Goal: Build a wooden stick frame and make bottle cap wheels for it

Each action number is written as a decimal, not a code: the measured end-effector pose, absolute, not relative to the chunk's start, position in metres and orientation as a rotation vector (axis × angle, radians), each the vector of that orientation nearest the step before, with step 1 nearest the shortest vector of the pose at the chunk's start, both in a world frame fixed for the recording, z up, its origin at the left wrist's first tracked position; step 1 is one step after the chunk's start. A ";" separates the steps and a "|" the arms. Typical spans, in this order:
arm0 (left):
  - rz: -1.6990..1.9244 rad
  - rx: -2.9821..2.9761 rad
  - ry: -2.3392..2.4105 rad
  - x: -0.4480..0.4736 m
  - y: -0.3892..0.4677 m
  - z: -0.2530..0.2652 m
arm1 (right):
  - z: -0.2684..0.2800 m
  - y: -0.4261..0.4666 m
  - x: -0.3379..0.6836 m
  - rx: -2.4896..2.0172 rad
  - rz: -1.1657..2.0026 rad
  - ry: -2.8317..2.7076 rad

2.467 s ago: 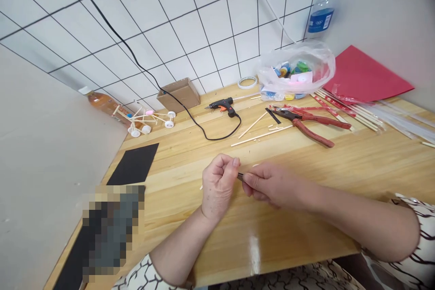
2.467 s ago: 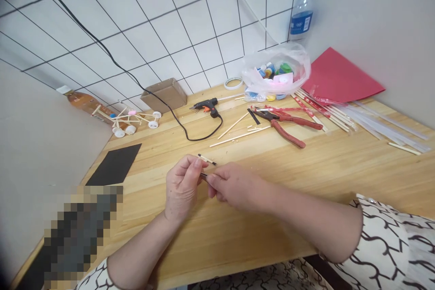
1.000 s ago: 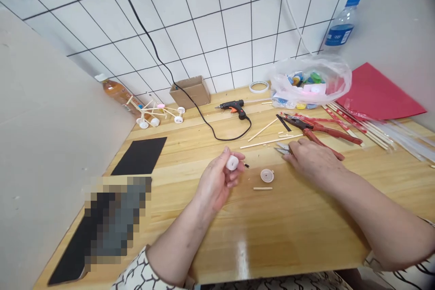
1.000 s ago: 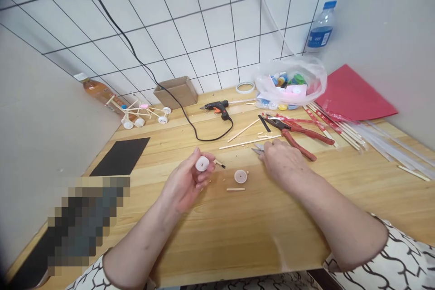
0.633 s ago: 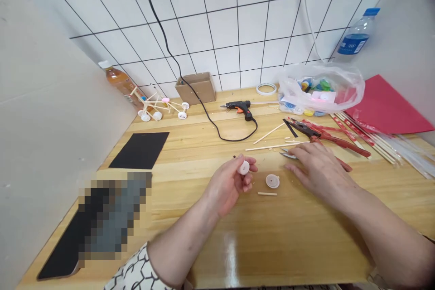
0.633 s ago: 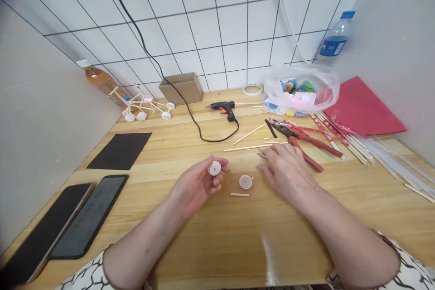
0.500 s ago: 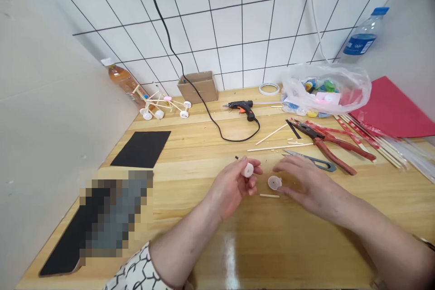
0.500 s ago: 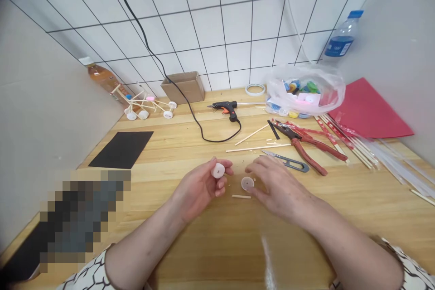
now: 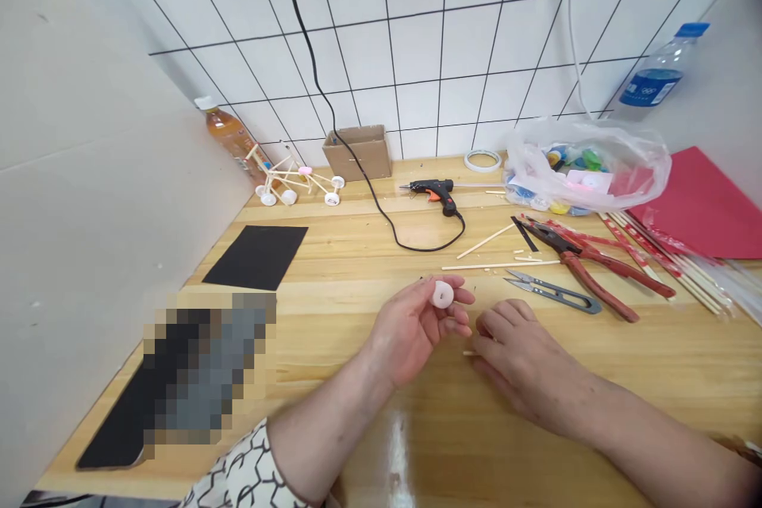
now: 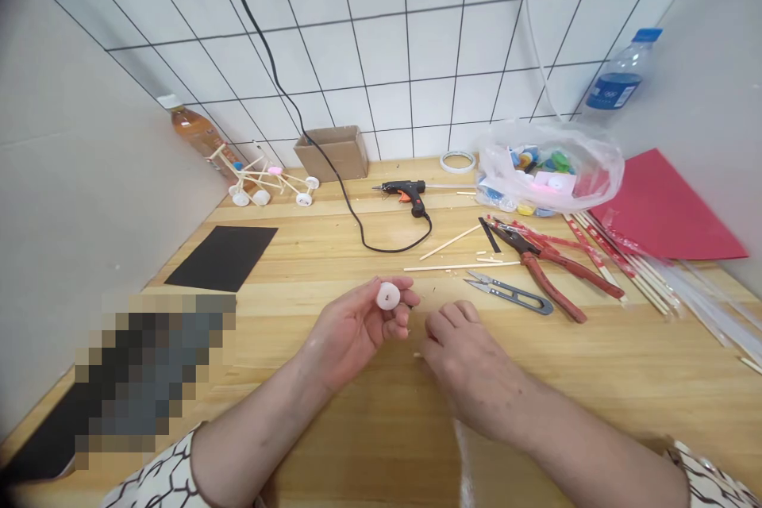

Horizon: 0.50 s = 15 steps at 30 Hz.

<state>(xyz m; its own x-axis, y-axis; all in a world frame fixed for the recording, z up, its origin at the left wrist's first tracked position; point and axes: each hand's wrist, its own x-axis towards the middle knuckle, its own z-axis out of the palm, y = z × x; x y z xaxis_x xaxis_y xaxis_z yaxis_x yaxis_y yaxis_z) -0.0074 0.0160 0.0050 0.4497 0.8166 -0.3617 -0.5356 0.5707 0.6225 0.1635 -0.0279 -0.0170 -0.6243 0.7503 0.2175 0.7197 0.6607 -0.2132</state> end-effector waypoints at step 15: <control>0.872 0.592 0.693 -0.011 0.014 0.005 | -0.003 -0.032 0.164 -1.401 0.389 -2.184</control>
